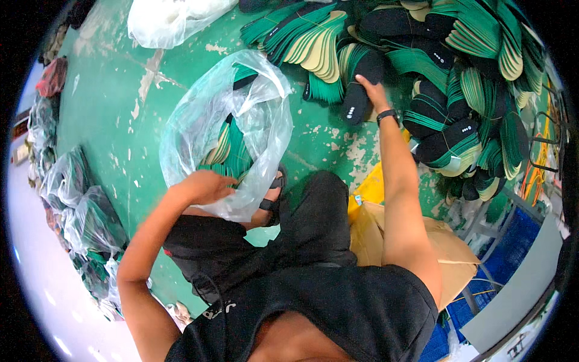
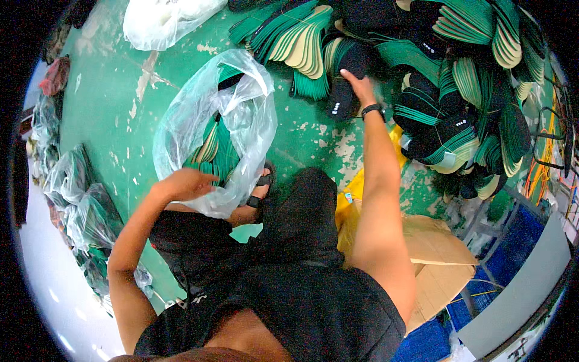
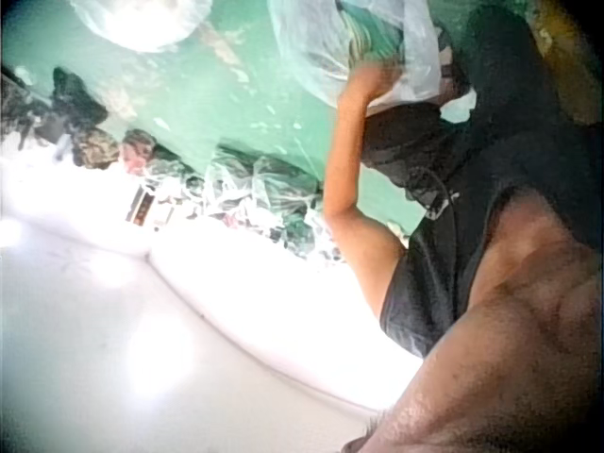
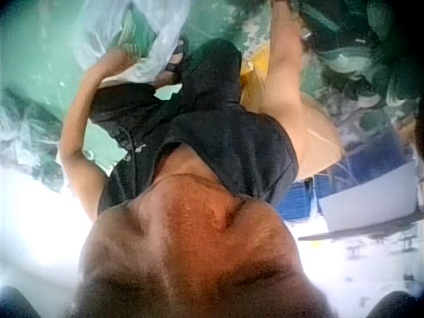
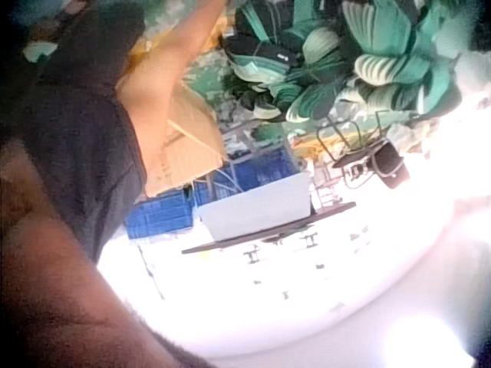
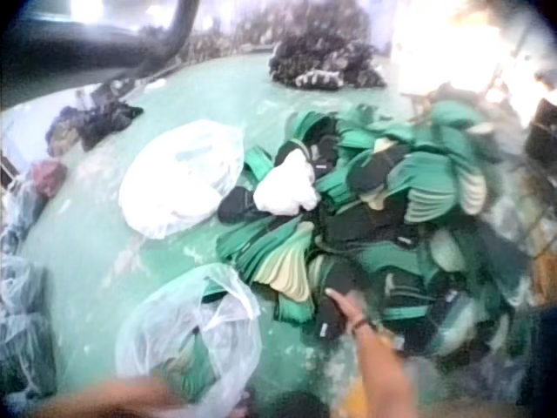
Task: The person picks up green and black shoe soles from a pile on the floor and places them into a large plastic bag.
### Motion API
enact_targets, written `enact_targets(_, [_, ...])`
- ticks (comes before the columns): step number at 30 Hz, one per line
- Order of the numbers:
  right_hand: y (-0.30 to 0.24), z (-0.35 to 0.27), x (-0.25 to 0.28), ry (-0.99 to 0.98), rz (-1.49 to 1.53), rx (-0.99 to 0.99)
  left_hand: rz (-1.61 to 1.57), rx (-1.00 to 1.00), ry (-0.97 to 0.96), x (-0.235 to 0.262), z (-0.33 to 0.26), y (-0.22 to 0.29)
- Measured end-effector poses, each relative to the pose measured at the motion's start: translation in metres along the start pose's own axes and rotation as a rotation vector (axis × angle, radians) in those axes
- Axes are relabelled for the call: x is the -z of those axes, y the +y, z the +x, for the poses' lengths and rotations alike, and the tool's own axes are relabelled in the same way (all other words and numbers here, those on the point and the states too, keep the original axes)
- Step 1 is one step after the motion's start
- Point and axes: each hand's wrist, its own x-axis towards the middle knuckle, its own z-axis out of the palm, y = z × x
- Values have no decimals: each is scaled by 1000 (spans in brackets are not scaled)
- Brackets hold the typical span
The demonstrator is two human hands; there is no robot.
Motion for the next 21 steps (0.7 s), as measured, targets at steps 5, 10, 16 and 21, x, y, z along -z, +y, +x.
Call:
enact_targets(5, [-9, -32, -37, -114, 146, 173, 100, 63, -37, -33, 1, -9])
enact_targets(10, [-9, -63, -27, 80, -196, 157, 117, 110, 140, -21, -20, 6])
enact_targets(16, [3, -163, 6, 218, -1254, 69, 64, -48, 477, -43, -65, 4])
enact_targets(21, [-62, -172, -19, 222, -878, 205, -117, -96, 970, -55, -84, 8])
